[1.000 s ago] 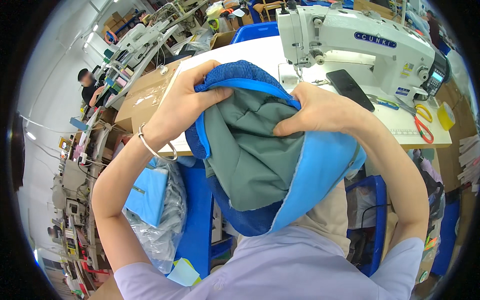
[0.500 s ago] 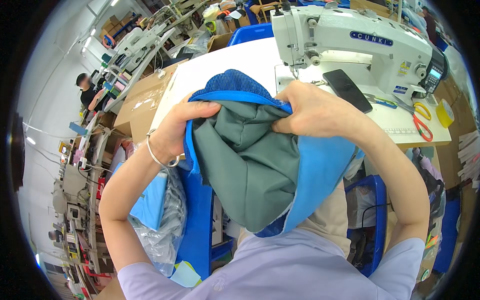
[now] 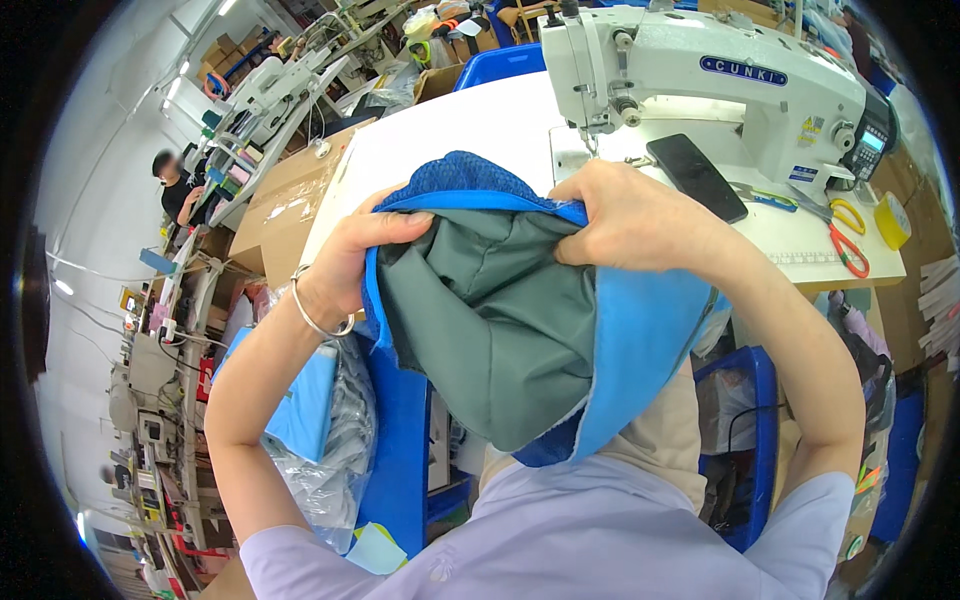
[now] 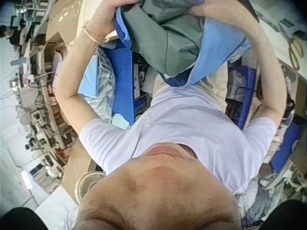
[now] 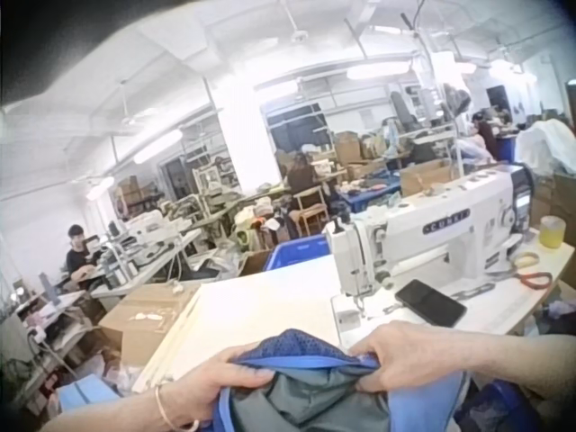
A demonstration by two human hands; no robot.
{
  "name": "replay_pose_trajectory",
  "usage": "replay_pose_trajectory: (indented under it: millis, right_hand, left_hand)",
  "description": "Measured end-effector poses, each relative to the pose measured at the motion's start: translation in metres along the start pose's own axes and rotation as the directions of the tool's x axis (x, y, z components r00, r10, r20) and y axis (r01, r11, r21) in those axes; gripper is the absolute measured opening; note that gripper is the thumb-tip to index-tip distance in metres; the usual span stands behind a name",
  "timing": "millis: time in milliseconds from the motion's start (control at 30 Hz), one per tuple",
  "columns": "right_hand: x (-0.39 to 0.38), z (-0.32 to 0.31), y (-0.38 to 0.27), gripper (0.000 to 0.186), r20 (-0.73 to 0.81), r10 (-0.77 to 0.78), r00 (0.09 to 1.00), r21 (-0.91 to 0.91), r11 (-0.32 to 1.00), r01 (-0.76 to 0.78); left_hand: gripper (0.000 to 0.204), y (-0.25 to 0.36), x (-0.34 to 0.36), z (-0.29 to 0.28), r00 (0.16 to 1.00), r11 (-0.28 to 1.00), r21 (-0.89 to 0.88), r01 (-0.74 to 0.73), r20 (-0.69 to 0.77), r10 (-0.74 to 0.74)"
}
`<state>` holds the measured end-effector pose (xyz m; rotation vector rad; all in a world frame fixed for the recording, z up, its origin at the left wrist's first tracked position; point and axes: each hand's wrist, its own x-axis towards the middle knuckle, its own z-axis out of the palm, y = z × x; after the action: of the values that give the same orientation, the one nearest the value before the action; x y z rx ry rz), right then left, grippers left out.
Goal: The person uses a sewing machine to stitch the edges of a blue and green fabric bag. They guide the fabric under the needle, aligning the seams and periodically adjusting the bag's position to sew different sections. The person also turns the bag inside out to inspect the interior and the stitching.
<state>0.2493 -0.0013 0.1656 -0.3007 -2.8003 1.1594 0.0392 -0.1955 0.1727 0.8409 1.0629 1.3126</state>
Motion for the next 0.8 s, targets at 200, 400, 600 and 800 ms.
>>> replay_pose_trajectory:
  millis: [200,400,600,800]
  right_hand:
    - [-0.003,0.014,0.013,0.039,-0.106,-0.067,0.992,0.256,0.962,0.092]
    - [-0.003,0.018,0.010,0.043,-0.180,-0.006,0.984,0.123,0.992,0.029]
    - [-0.004,0.012,0.000,0.040,-0.189,0.004,0.982,0.008,1.000,-0.002]
    - [-0.004,0.013,0.010,0.036,-0.373,-0.061,0.926,-0.008,0.998,0.062]
  left_hand:
    - [0.054,-0.002,-0.002,0.010,0.997,0.984,0.173,-0.045,-0.056,0.055]
    - [0.052,0.000,-0.003,0.013,0.995,0.987,0.163,0.005,-0.100,0.012]
    - [0.044,-0.005,-0.003,0.010,0.995,0.999,0.034,-0.027,-0.093,0.030]
    - [0.030,0.010,-0.007,0.023,0.839,0.388,0.916,-0.102,-0.130,0.528]
